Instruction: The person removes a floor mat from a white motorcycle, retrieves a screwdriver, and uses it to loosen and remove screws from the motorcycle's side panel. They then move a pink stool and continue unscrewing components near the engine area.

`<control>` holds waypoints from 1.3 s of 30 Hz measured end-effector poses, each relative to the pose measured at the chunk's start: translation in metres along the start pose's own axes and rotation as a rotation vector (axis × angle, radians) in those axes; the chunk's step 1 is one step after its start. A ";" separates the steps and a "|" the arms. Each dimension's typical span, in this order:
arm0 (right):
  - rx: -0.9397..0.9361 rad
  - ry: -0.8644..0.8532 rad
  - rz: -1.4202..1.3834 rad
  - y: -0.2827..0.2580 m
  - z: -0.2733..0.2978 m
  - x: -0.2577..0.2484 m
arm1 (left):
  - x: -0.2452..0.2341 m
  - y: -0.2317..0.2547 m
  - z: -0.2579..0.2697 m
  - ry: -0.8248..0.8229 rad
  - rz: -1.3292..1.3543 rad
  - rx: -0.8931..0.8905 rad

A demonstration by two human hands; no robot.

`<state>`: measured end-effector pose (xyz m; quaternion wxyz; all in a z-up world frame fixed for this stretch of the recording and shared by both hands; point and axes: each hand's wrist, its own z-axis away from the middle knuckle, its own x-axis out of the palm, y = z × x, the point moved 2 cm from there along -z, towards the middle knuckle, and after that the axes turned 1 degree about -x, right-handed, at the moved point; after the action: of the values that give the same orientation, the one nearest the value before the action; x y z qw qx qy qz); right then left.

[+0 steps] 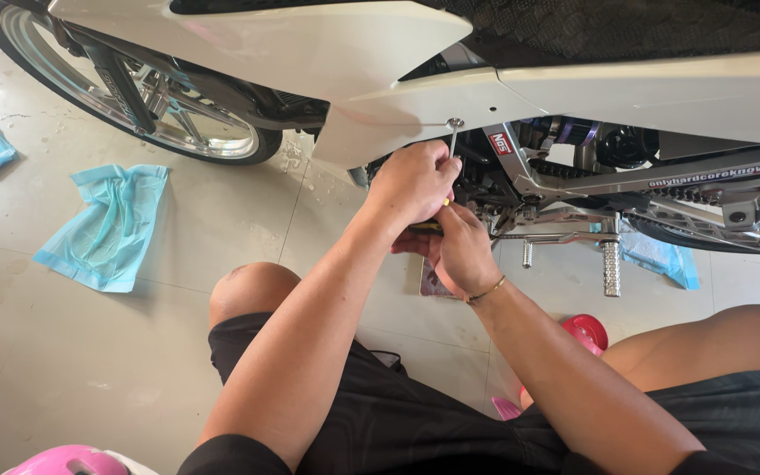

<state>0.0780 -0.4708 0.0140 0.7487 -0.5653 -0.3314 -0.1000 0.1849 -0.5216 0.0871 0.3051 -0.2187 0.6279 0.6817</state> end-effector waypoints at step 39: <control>-0.201 0.452 1.573 -0.011 -0.006 0.009 | -0.022 -0.002 0.038 -0.062 -0.096 -0.071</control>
<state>0.0816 -0.4779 0.0274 0.5943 -0.6628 0.3307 0.3132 0.2055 -0.4867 0.1054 0.3488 -0.2382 0.5826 0.6944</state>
